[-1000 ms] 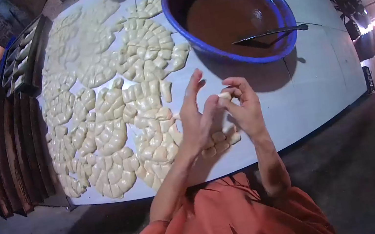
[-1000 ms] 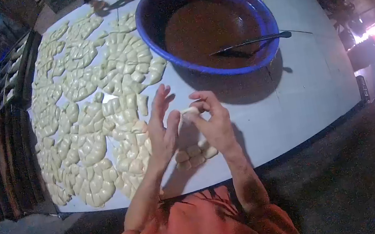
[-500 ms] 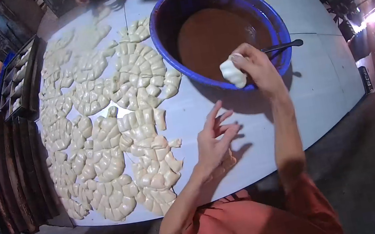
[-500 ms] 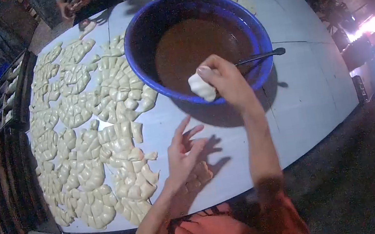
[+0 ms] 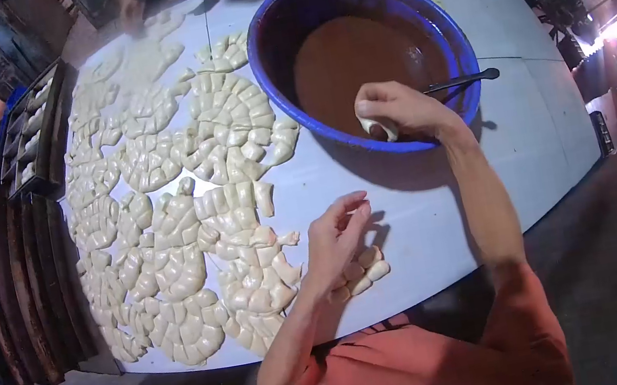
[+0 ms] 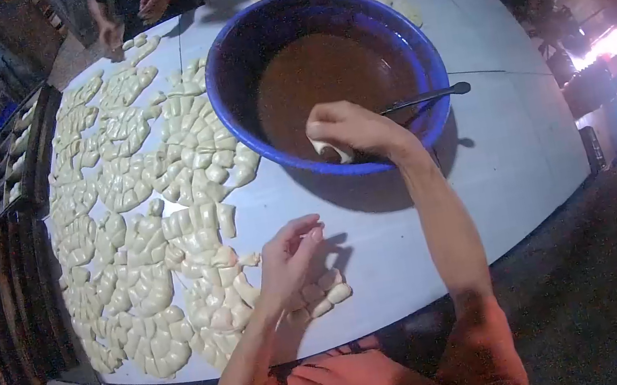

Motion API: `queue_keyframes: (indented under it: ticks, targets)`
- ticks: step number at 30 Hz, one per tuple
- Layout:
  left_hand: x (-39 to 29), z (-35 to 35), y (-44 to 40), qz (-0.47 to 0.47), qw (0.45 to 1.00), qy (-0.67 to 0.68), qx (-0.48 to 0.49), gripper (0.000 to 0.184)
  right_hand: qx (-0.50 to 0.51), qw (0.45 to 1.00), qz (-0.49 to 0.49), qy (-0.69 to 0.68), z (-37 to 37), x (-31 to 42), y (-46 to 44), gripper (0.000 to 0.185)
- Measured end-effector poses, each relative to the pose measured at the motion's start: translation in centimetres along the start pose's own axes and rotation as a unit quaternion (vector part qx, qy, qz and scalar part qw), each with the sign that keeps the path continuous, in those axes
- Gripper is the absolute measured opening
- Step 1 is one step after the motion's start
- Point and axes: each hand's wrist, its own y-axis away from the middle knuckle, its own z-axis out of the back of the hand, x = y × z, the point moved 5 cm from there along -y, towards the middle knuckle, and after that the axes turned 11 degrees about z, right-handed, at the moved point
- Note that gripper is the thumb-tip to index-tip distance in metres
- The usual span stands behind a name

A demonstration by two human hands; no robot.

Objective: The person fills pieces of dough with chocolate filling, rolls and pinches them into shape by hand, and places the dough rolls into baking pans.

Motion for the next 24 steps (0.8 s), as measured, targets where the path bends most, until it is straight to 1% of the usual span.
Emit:
queue_keyframes:
  ticks: [1,2,3,4,5,7,8,9,10,11,13,14,15,16,17,18,19,20,21,22,23,24]
  targets:
    - [-0.3,-0.2,-0.4,-0.002,1.0,0.002,0.0,0.04,-0.049,0.985,0.009,-0.167,-0.3,0.6,0.4,0.023]
    - [-0.8,-0.6,-1.0,-0.017,0.998,0.058,0.014,0.041,-0.066,0.95,0.025,-0.305,-0.4,1.6,1.0,0.016]
    - [-1.4,-0.9,-1.5,-0.032,0.993,0.114,0.026,0.042,-0.061,0.951,0.024,-0.304,-1.1,2.4,1.3,0.016]
    - [-2.5,-1.4,-1.7,-0.042,0.985,0.159,0.045,0.046,-0.117,0.929,0.043,-0.348,-1.5,3.2,1.6,0.016]
    - [-3.6,-1.8,-1.7,-0.041,0.985,0.162,0.041,0.046,-0.172,0.903,0.06,-0.39,-1.9,3.5,2.1,0.015]
    - [-5.0,-2.5,-1.7,-0.026,0.94,0.331,0.084,0.047,-0.161,0.904,0.06,-0.391,-3.5,3.5,3.1,0.015]
    - [-4.9,-2.7,-1.9,-0.016,0.925,0.367,0.101,0.045,-0.195,0.892,0.072,-0.401,-4.2,3.2,3.6,0.015]
    - [-4.9,-2.4,-1.5,-0.016,0.923,0.373,0.094,0.045,-0.229,0.878,0.084,-0.411,-4.8,3.0,4.3,0.016]
    - [-5.2,-2.2,-0.9,-0.028,0.916,0.386,0.105,0.043,-0.232,0.877,0.075,-0.413,-5.4,3.9,5.4,0.017]
    - [-5.3,-1.9,-0.4,-0.039,0.91,0.396,0.117,0.04,-0.227,0.878,0.07,-0.415,-6.2,3.7,6.2,0.017]
    - [-3.8,-0.7,-0.3,-0.031,0.918,0.381,0.108,0.037,-0.191,0.87,0.064,-0.45,-7.9,3.4,7.4,0.017]
    - [-3.0,0.0,-0.2,-0.021,0.926,0.369,0.076,0.034,-0.178,0.862,0.07,-0.47,-8.5,3.8,8.0,0.022]
    - [-2.4,0.7,-0.1,-0.013,0.933,0.357,0.045,0.031,-0.174,0.863,0.069,-0.469,-9.2,3.8,8.4,0.022]
    - [-2.0,1.6,0.2,-0.006,0.924,0.382,0.009,0.028,-0.18,0.905,0.096,-0.373,-9.7,3.9,8.9,0.029]
    - [-1.6,2.5,0.5,-0.013,0.93,0.366,-0.025,0.027,-0.187,0.936,0.121,-0.273,-10.3,3.9,9.2,0.036]
    - [-1.3,3.1,0.7,-0.018,0.938,0.341,-0.055,0.029,-0.202,0.952,0.153,-0.171,-11.0,4.1,9.1,0.049]
    - [-1.1,3.6,1.0,-0.023,0.945,0.315,-0.087,0.031,-0.207,0.968,0.134,-0.037,-11.5,4.7,9.6,0.055]
    - [-0.7,3.8,1.1,-0.023,0.944,0.316,-0.089,0.031,-0.232,0.96,0.155,0.029,-12.3,5.3,9.6,0.052]
    - [-0.6,3.8,1.1,-0.044,0.958,0.271,-0.088,0.032,-0.256,0.946,0.174,0.095,-13.0,5.6,9.6,0.05]
    - [-0.7,3.7,1.3,-0.064,0.969,0.224,-0.085,0.033,-0.254,0.947,0.175,0.092,-13.6,5.3,9.4,0.05]
    - [-0.6,3.7,1.5,-0.063,0.969,0.223,-0.088,0.033,-0.278,0.935,0.185,0.119,-14.0,5.0,9.3,0.044]
    - [-0.8,3.5,1.7,-0.085,0.97,0.2,-0.109,0.035,-0.303,0.922,0.195,0.146,-14.3,4.9,9.3,0.038]
